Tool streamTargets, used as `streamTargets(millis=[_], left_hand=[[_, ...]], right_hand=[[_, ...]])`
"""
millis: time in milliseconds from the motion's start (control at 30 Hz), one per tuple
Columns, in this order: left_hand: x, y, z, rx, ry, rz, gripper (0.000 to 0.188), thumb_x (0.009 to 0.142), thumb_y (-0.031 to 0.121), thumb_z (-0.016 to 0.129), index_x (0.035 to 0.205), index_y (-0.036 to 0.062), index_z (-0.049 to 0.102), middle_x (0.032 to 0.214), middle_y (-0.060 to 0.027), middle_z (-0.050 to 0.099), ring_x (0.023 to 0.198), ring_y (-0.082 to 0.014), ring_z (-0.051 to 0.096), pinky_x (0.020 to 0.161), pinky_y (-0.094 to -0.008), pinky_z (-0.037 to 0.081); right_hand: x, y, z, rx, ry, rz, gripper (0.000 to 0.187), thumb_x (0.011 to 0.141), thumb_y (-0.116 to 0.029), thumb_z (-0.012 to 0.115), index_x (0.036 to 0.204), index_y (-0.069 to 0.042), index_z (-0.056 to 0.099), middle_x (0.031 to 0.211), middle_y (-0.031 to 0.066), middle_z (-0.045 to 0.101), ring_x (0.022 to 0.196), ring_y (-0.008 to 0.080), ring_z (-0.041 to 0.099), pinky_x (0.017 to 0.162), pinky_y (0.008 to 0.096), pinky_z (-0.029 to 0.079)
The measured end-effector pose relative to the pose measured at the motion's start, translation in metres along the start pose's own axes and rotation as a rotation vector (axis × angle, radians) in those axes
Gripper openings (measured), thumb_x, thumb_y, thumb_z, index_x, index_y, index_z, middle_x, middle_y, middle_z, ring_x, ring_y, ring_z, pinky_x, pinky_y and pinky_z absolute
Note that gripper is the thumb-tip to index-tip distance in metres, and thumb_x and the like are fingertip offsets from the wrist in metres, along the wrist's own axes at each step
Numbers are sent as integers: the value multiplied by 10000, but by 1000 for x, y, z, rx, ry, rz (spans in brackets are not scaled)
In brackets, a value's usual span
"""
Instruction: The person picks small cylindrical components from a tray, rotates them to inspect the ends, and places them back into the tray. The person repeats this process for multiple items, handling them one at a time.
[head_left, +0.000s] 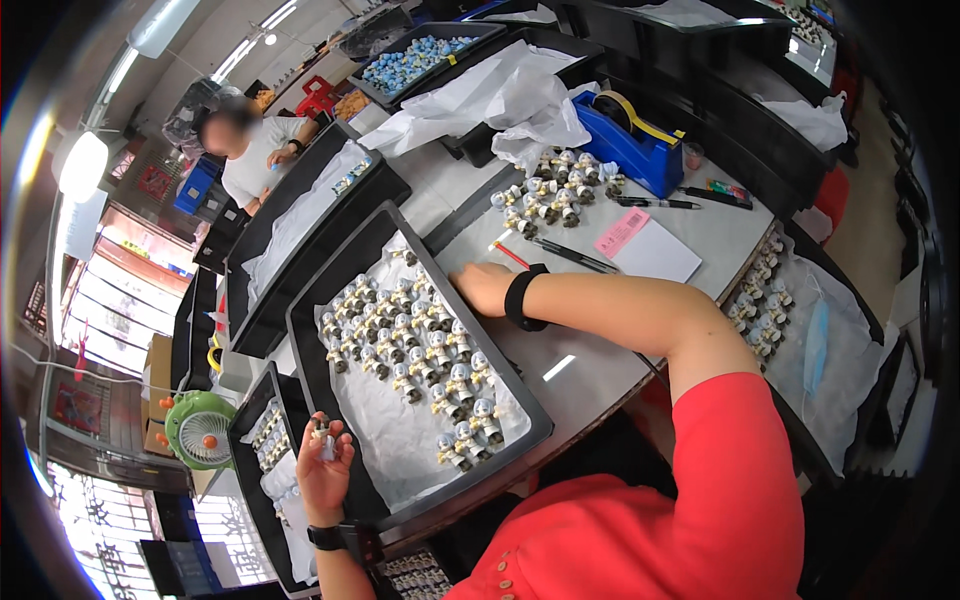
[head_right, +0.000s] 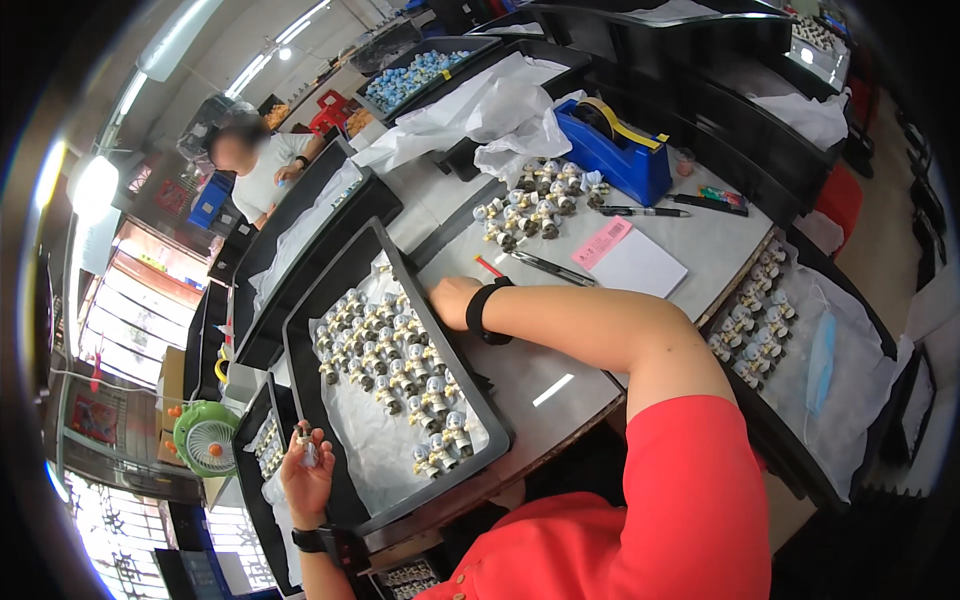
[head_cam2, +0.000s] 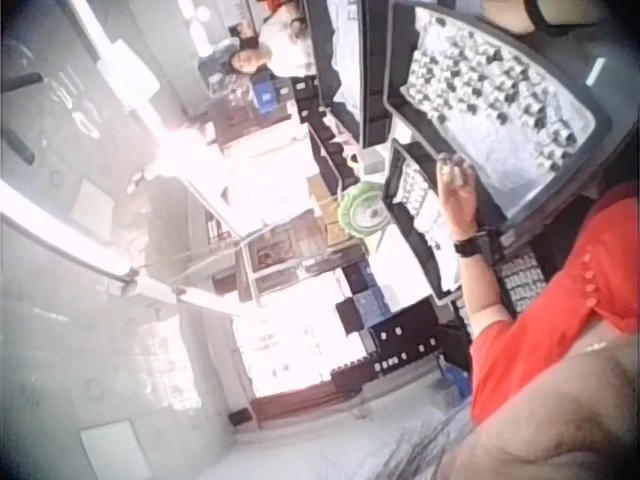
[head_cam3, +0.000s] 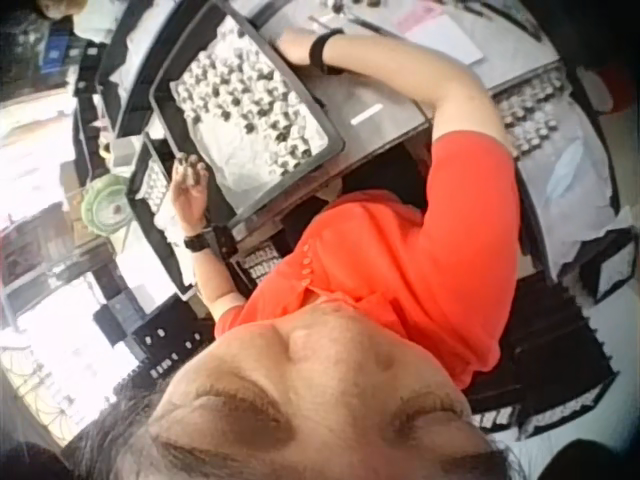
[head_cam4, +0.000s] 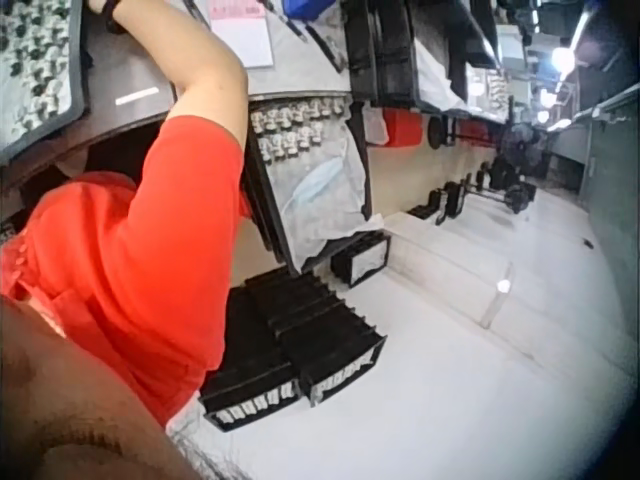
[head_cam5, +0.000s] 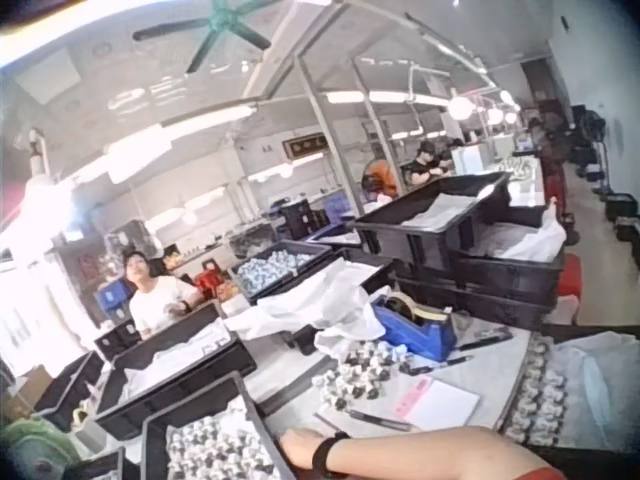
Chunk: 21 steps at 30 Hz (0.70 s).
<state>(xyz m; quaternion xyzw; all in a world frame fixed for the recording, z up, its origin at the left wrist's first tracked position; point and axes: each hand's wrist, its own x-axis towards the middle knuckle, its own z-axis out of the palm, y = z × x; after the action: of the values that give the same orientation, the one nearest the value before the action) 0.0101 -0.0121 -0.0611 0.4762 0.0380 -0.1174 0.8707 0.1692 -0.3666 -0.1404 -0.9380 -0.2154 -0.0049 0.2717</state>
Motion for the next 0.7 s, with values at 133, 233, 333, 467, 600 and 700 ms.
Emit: streamTargets(millis=[133,233,333,467,600,700], left_hand=[[-6,-1,3,25,12,0,410,887,99,508,1285,44,431,1112,-183,570,940,-286,603,806,-358,541],[-12,-1,5,75,35,16,432,897,122,520,1310,49,415,1092,-173,559,905,-249,597,817,-336,522],[-3,-4,6,47,-43,26,470,905,127,525,1351,72,386,1112,-137,550,836,-189,551,714,-274,469],[-2,-5,9,-79,-64,36,557,871,47,487,1401,94,324,1150,-130,512,860,-177,527,746,-278,465],[0,-6,9,-85,-25,49,563,863,8,458,1401,92,314,1159,-122,498,868,-178,539,775,-300,468],[-2,-7,10,-95,-1,54,542,875,10,451,1395,87,318,1154,-114,498,882,-178,550,780,-303,466]], right_hand=[[3,4,0,-9,-56,-61,212,764,-93,535,919,-23,660,890,229,655,862,382,638,742,442,512],[2,2,-9,-152,-47,-176,168,697,-86,550,772,9,666,766,239,643,783,387,638,697,457,510],[5,42,13,-156,47,-147,125,707,-62,522,734,25,607,779,268,619,803,405,620,716,472,488],[1,56,-18,-146,-73,-8,181,726,-30,569,895,33,553,856,256,613,779,421,598,701,467,479],[21,44,-67,296,283,119,179,845,-162,596,943,-20,547,802,105,604,648,184,604,586,296,483],[19,-65,-102,811,372,38,172,964,-222,478,1015,-68,534,733,-26,513,557,14,464,477,186,374]])
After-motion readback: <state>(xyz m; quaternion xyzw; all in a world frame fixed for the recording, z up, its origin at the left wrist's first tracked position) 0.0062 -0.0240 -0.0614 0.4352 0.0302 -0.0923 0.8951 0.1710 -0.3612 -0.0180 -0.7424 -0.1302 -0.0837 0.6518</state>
